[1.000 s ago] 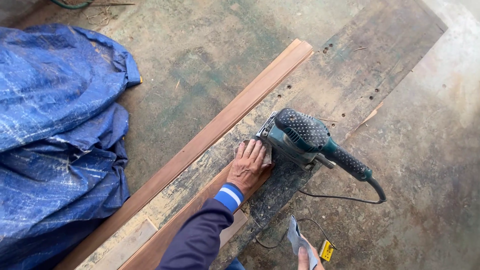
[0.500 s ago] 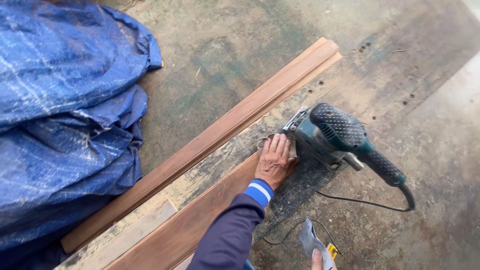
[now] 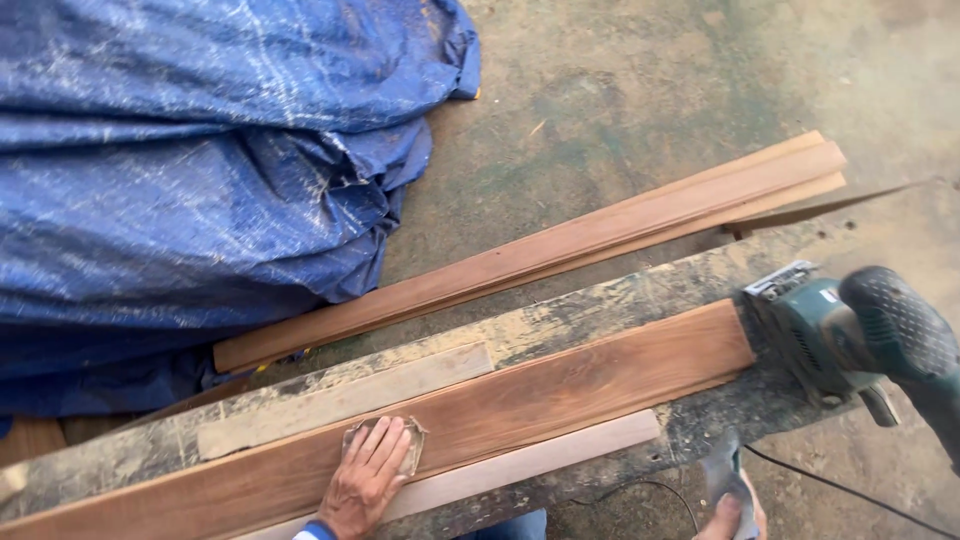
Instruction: Sanding wooden planks and frames using sandpaper and an electric orbital sander.
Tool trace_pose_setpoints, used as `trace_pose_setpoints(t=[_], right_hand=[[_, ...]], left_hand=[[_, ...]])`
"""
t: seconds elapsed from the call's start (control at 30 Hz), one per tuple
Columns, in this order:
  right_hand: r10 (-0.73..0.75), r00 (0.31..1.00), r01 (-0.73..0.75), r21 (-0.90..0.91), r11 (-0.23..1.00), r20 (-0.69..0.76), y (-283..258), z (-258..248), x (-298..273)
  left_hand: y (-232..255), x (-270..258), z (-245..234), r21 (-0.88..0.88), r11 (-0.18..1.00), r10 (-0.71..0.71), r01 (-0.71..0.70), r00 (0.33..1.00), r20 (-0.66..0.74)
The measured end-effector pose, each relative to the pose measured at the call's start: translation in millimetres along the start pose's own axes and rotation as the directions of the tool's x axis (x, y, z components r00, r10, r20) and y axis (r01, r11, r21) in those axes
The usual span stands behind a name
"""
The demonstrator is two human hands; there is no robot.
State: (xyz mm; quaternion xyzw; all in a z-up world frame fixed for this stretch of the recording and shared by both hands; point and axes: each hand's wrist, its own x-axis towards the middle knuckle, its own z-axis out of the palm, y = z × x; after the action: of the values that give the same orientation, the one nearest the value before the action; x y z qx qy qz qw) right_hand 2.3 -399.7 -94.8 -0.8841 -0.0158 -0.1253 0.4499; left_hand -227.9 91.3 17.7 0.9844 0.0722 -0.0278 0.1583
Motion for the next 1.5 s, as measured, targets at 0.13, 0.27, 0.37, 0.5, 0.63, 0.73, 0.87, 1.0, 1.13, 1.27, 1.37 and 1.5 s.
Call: trace_pose_setpoints(t=[0.13,0.27,0.37,0.5,0.63,0.73,0.87,1.0,1.13,1.27,1.37,1.5], right_hand=[[-0.124,0.985,0.144,-0.182,0.973,0.117,-135,71,58],[-0.256,0.915,0.360,-0.344,0.867,0.311,-160,158,29],[-0.398,0.782,0.512,-0.132,0.848,0.480,-262,206,-78],[-0.615,0.582,0.680,0.098,0.727,0.532,-266,227,-133],[-0.526,0.671,0.652,-0.079,0.754,0.523,-230,188,-33],[-0.414,0.820,0.538,-0.284,0.794,0.396,-184,192,-1],[-0.476,0.836,0.538,-0.232,0.811,0.274,-242,230,-74],[-0.528,0.706,0.647,-0.128,0.751,0.472,-297,242,-147],[-0.584,0.608,0.715,-0.051,0.697,0.539,-262,207,-82],[-0.413,0.804,0.566,-0.338,0.751,0.429,-193,187,-16],[-0.415,0.850,0.498,-0.238,0.834,0.323,-233,222,-74],[-0.583,0.652,0.610,0.121,0.783,0.485,-338,257,-199]], left_hand=[[-30,-5,-6,-0.031,0.987,0.160,-0.160,0.987,-0.012],[-98,-18,-34,-0.020,0.881,0.472,-0.472,0.882,0.008],[-101,-13,-44,-0.094,0.882,0.470,-0.461,0.873,0.126],[-108,-20,-39,-0.119,0.891,0.448,-0.438,0.891,0.075],[-107,-20,-42,-0.116,0.889,0.452,-0.442,0.889,0.078],[-110,-19,-45,-0.131,0.889,0.451,-0.439,0.888,0.085],[-108,-23,-42,-0.131,0.892,0.442,-0.432,0.895,0.056],[-117,-47,-33,-0.109,0.912,0.399,-0.396,0.917,0.006],[-160,-106,-49,-0.067,0.936,0.346,-0.345,0.938,0.009],[-177,-120,-66,-0.063,0.949,0.312,-0.308,0.948,0.067],[-184,-122,-60,-0.103,0.944,0.321,-0.313,0.943,0.082],[-181,-122,-64,-0.059,0.940,0.340,-0.337,0.938,0.065]])
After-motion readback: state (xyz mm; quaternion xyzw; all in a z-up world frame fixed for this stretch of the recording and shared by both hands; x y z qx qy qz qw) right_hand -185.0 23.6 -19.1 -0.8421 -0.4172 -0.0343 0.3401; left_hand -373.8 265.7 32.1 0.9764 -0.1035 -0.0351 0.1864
